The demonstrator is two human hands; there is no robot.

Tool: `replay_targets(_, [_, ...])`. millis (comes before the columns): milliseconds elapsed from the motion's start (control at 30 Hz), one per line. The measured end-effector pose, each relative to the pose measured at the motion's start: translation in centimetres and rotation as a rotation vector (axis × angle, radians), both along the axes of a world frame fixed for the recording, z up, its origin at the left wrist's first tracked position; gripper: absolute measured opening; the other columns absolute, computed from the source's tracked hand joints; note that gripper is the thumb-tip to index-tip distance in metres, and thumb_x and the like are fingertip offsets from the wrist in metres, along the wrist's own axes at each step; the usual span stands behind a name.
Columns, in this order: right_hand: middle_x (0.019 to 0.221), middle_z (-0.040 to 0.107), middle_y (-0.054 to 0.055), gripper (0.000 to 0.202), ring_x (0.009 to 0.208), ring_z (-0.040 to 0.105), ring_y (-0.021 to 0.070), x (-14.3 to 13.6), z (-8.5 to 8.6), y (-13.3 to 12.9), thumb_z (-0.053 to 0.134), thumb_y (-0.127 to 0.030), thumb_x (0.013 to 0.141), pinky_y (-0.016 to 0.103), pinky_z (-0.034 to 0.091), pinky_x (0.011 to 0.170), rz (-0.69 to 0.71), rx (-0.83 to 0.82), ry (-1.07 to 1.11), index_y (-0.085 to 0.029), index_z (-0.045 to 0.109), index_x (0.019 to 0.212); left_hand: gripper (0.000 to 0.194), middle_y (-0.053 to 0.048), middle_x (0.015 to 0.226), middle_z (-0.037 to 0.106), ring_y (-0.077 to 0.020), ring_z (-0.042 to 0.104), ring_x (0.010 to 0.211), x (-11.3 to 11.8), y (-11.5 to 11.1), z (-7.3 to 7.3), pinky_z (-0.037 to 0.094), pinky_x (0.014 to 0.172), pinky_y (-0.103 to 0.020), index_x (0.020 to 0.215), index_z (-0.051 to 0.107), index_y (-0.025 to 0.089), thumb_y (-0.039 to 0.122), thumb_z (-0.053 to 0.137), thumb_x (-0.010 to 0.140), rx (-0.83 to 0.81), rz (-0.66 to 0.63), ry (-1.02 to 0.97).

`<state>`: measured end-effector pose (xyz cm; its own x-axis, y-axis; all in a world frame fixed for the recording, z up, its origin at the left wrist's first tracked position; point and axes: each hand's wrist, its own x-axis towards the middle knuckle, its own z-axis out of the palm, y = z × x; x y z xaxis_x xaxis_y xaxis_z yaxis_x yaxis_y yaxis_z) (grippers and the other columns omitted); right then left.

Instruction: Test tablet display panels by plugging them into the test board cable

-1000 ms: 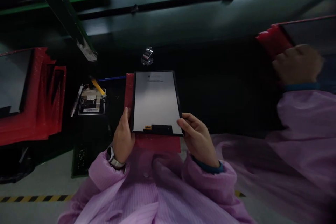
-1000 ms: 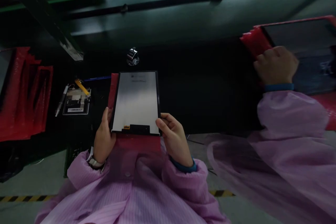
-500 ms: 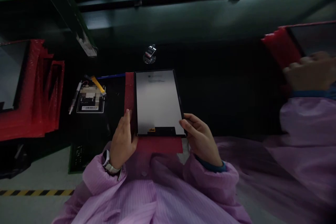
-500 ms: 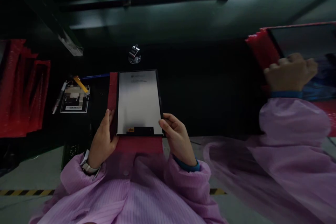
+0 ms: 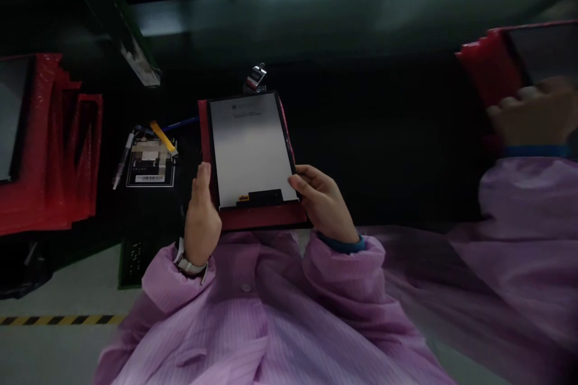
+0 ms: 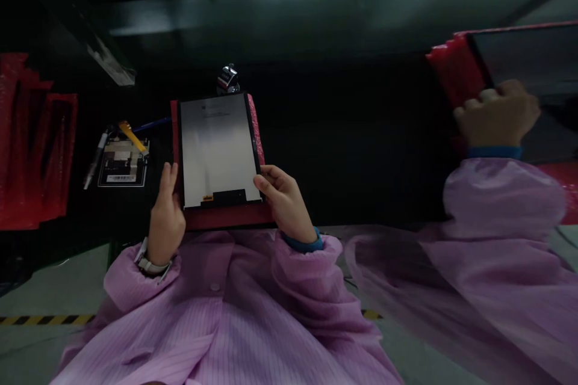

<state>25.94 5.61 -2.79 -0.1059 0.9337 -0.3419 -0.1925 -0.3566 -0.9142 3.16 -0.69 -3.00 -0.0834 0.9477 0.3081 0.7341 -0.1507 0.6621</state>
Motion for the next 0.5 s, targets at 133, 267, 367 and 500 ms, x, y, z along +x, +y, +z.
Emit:
replay_targets(133, [0.078,0.062,-0.001,0.042,0.063,0.049,0.0098,-0.3,-0.8,0.3,0.079,-0.051,0.075,0.022,0.036,0.053,0.048,0.03,-0.141,-0.019,0.066,0.099,0.057,-0.005,0.139,0.065,-0.0162,0.057,0.136,-1.0,-2.2,2.7,0.043,0.121,-0.037,0.152,0.046,0.026,0.002,0.04,0.101,0.246,0.108,-0.013])
replay_targets(267, [0.076,0.063,0.003,0.043,0.065,0.055,0.0142,-0.8,-0.6,-0.3,0.067,-0.056,0.083,0.026,0.041,0.058,0.116,0.122,-0.426,-0.016,0.066,0.1,0.048,-0.005,0.128,0.07,-0.0194,0.063,0.125,-5.8,-3.1,3.8,0.05,0.111,-0.038,0.136,0.063,0.026,0.002,0.051,0.096,0.313,0.053,0.185])
replay_targets(367, [0.085,0.067,0.009,0.038,0.077,0.06,0.0213,-1.2,1.0,-1.1,0.054,-0.05,0.093,0.03,0.041,0.061,0.118,0.264,-0.983,-0.014,0.068,0.1,0.041,-0.009,0.14,0.062,-0.025,0.057,0.132,-9.7,-2.8,3.5,0.046,0.115,-0.046,0.132,0.066,0.025,0.008,0.057,0.095,0.137,-0.123,0.403])
replay_targets(500, [0.095,0.068,0.011,0.036,0.086,0.062,0.0233,-1.0,3.7,-1.3,0.046,-0.043,0.101,0.031,0.041,0.066,0.153,0.517,-1.344,-0.015,0.068,0.105,0.035,-0.012,0.145,0.058,-0.0283,0.054,0.135,-11.7,-2.5,2.8,0.042,0.118,-0.053,0.13,0.066,0.021,0.021,0.064,0.094,-0.057,-0.449,0.381])
